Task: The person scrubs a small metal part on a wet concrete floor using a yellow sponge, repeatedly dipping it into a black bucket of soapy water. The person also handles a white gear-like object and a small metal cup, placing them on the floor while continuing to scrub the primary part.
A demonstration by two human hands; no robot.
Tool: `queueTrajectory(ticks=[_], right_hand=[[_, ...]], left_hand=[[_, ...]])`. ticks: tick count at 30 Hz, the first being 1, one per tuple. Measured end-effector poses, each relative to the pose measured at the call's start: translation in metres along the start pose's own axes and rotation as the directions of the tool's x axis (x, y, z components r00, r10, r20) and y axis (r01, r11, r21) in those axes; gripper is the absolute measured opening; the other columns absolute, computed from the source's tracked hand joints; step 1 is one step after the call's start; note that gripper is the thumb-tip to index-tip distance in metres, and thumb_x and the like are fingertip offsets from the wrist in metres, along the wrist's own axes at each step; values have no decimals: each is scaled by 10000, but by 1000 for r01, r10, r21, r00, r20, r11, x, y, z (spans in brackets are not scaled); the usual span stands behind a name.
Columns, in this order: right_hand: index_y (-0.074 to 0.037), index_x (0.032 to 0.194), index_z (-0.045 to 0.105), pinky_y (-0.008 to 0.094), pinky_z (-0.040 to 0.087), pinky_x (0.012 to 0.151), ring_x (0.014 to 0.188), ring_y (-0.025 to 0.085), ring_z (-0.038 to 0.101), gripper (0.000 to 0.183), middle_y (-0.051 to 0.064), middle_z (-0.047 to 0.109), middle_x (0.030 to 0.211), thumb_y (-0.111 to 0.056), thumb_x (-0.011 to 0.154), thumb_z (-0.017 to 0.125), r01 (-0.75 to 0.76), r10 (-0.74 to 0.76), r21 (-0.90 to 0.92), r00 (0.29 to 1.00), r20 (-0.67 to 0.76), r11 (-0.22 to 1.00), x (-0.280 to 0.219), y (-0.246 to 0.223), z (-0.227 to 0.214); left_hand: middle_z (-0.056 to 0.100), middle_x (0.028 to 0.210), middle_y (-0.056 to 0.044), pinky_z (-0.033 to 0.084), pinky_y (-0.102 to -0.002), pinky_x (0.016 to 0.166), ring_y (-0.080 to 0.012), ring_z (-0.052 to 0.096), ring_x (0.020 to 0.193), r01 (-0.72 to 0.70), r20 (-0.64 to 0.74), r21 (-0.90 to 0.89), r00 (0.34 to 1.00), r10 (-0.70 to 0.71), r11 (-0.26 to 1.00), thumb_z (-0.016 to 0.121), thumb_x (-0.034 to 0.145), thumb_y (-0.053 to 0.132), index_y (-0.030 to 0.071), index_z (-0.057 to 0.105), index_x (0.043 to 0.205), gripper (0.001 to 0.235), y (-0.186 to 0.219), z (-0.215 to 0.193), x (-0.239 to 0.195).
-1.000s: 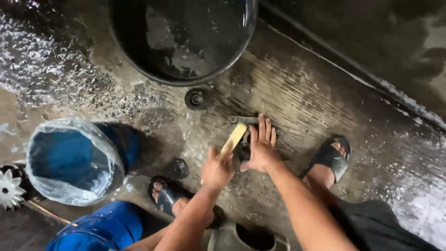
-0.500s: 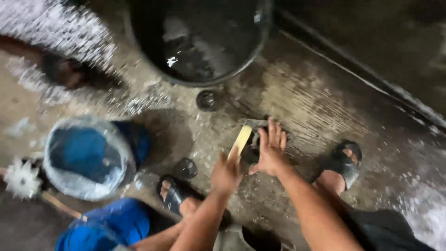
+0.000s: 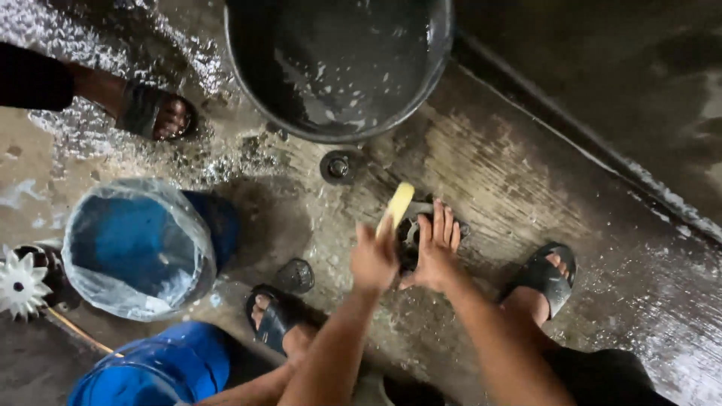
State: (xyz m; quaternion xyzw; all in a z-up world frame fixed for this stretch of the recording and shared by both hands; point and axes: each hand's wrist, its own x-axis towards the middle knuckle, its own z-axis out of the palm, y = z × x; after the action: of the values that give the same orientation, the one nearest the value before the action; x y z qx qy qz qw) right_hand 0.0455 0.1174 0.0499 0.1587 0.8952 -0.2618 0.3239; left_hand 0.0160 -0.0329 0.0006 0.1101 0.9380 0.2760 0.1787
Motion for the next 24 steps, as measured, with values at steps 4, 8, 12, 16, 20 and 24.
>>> queueTrajectory(ticks=[4, 8, 12, 16, 20, 24], right_hand=[[-67, 1552, 161, 624, -53, 1241, 1532, 485, -139, 1550, 270, -229, 1658, -461, 365, 1077, 11, -11, -22, 1000, -29, 1000, -3, -1, 2], [-60, 1545, 190, 609, -37, 1250, 1539, 475, -133, 1508, 277, -220, 1667, -480, 407, 1086, -32, 31, -53, 999, -12, 998, 5, -4, -7], [-65, 1534, 168, 635, -21, 1239, 1536, 489, -103, 1545, 286, -213, 1658, -473, 363, 1091, 2, -3, -21, 999, -36, 1000, 2, -1, -1], [-67, 1540, 179, 615, -44, 1238, 1543, 473, -124, 1520, 262, -215, 1669, -461, 383, 1081, 20, -19, 14, 1000, -24, 1000, -4, -1, 4], [-61, 1551, 157, 620, -71, 1244, 1538, 483, -142, 1520, 288, -236, 1659, -492, 417, 1073, -29, 29, -57, 1000, -2, 998, 7, 2, 3], [-60, 1521, 184, 641, -36, 1229, 1534, 498, -125, 1414, 292, -220, 1660, -343, 468, 1083, 4, -3, 16, 999, -32, 1000, 2, 2, 6]], left_hand=[[446, 1137, -84, 582, -553, 618, -449, 676, 632, 14, -9, 29, 1000, -14, 999, 450, 1051, 397, 438, 438, 1535, 486, -3, 6, -9], [500, 1298, -63, 596, -515, 712, -383, 701, 946, 3, -3, 43, 1000, -3, 999, 514, 993, 384, 478, 390, 1550, 579, -57, 46, -96], [483, 1134, -77, 592, -486, 532, -392, 694, 665, -20, -52, 86, 998, 25, 996, 596, 844, 280, 469, 439, 1541, 739, -36, 39, -24], [458, 1091, -52, 578, -511, 507, -425, 634, 469, -70, -224, 126, 970, 97, 990, 482, 1014, 423, 538, 457, 1492, 493, -10, 15, -10], [434, 1036, 23, 605, -416, 554, -311, 680, 574, 63, -108, 17, 992, -61, 998, 462, 1006, 422, 519, 430, 1532, 535, -17, 25, -81], [442, 1072, -7, 605, -447, 605, -342, 699, 672, 132, -98, -57, 986, -138, 990, 454, 1021, 388, 490, 431, 1543, 533, -5, 31, -39]])
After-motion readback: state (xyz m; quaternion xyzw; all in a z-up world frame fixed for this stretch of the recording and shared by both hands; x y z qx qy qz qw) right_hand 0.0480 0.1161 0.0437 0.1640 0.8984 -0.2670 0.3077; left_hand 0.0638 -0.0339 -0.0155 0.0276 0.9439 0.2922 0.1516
